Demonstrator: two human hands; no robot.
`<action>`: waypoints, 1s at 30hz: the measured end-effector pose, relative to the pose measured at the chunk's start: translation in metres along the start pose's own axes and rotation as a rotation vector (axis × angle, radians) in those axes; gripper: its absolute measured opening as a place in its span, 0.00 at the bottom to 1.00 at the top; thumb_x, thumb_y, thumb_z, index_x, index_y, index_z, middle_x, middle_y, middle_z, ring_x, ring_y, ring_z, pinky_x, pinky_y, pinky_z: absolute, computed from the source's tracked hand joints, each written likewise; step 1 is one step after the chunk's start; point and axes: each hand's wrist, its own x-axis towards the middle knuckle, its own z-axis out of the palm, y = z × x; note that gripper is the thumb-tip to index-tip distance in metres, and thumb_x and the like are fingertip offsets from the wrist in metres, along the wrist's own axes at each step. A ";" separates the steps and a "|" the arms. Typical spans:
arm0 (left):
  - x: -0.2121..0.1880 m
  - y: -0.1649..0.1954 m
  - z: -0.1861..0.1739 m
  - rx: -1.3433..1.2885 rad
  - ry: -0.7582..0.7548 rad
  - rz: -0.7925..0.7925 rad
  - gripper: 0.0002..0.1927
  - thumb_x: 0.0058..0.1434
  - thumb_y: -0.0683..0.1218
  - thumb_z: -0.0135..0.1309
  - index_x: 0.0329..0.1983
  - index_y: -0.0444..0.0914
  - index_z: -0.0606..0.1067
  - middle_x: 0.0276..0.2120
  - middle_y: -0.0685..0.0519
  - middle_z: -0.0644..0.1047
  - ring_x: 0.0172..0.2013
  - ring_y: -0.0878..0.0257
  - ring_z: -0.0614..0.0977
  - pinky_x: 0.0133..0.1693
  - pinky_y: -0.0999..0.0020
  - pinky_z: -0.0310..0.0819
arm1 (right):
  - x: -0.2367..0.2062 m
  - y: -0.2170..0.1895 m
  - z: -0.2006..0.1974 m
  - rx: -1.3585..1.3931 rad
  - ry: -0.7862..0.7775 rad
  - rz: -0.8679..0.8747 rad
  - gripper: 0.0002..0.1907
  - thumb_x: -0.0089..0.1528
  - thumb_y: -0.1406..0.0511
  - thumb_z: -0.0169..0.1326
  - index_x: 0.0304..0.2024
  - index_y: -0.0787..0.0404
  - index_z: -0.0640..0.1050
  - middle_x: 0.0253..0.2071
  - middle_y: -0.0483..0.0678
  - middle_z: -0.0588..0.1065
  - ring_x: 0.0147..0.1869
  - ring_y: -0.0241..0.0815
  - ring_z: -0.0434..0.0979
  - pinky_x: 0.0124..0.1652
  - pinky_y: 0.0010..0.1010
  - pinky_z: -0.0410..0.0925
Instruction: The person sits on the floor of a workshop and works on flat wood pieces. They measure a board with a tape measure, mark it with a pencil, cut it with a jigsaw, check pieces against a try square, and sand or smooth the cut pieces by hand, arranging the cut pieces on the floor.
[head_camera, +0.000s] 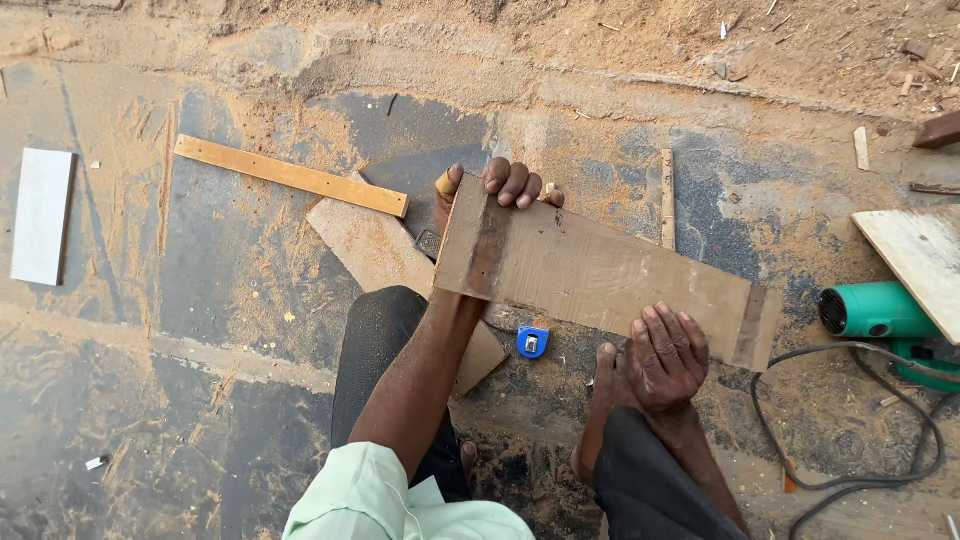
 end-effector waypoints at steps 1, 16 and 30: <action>0.000 0.002 -0.007 -0.025 0.030 0.002 0.19 0.69 0.61 0.41 0.34 0.42 0.69 0.28 0.56 0.66 0.36 0.61 0.72 0.59 0.52 0.69 | 0.002 0.002 0.000 -0.025 0.001 0.001 0.09 0.63 0.75 0.64 0.45 0.67 0.82 0.52 0.57 0.81 0.62 0.55 0.80 0.63 0.49 0.69; -0.058 -0.044 -0.153 1.753 0.755 -0.437 0.21 0.68 0.53 0.54 0.54 0.32 0.75 0.39 0.46 0.82 0.39 0.61 0.82 0.43 0.61 0.77 | 0.085 0.209 0.080 0.187 -0.842 0.523 0.16 0.71 0.63 0.56 0.60 0.46 0.82 0.46 0.49 0.78 0.54 0.49 0.72 0.65 0.49 0.53; -0.055 -0.054 -0.190 1.629 0.959 -0.639 0.18 0.66 0.52 0.57 0.48 0.32 0.79 0.33 0.50 0.82 0.29 0.64 0.80 0.32 0.64 0.76 | -0.050 0.096 0.097 -0.144 -0.587 0.940 0.16 0.69 0.61 0.59 0.50 0.69 0.76 0.45 0.56 0.75 0.44 0.48 0.78 0.43 0.43 0.72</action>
